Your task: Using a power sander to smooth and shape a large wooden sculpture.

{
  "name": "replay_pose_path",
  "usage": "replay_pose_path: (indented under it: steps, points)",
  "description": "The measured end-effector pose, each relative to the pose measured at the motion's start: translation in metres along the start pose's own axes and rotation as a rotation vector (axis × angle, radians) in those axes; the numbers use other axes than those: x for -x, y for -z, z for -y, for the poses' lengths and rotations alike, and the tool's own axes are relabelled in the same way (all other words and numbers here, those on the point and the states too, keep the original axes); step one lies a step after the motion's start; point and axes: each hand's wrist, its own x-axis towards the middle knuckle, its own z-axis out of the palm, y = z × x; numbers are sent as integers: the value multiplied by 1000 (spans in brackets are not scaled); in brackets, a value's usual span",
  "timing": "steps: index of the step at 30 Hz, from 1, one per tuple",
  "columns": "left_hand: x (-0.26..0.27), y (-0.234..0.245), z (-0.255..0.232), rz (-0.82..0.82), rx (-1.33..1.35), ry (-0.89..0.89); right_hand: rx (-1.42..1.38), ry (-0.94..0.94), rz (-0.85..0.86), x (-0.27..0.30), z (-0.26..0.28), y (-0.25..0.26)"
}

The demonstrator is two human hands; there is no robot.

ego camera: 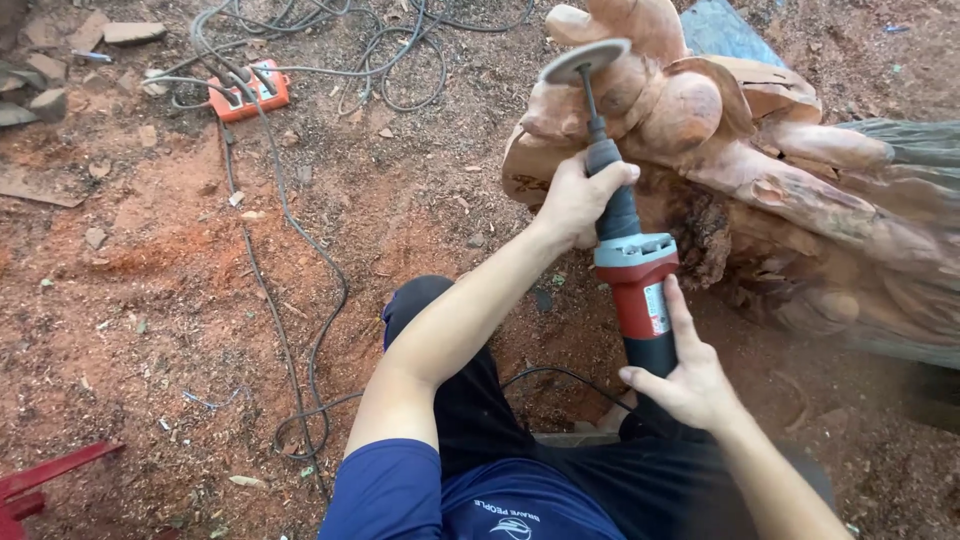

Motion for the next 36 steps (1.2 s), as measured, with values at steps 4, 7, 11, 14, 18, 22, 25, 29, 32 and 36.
replay_pose_path:
  steps: [4, 7, 11, 14, 18, 22, 25, 29, 32, 36]
  points:
    - [-5, 12, -24, 47, -252, -25, -85, 49, -23, -1, 13, -17]
    - [-14, 19, -25, 24, -361, -28, -162, 95, -33, -1, 30, -30]
    - [-22, 30, -24, 5, -381, 27, -256, 109, -57, -1, 43, -47]
    - [-20, 39, -26, 6, -386, 52, -265, 106, -44, -3, 44, -53]
    - [-20, 48, -25, 17, -375, 35, -228, 96, 3, -7, 35, -55]
    - [-14, 52, -31, 27, -392, 53, -190, 81, 6, -4, 34, -60]
    - [-14, 51, -35, 49, -349, 38, -202, 112, -15, -6, 51, -61]
    - [-20, 52, -28, 60, -318, 42, -230, 80, -21, -7, 57, -66]
    - [-18, 54, -28, 81, -307, 34, -208, 67, -49, -1, 59, -70]
    - [-16, 61, -28, 103, -327, 36, -170, 66, -63, 7, 49, -79]
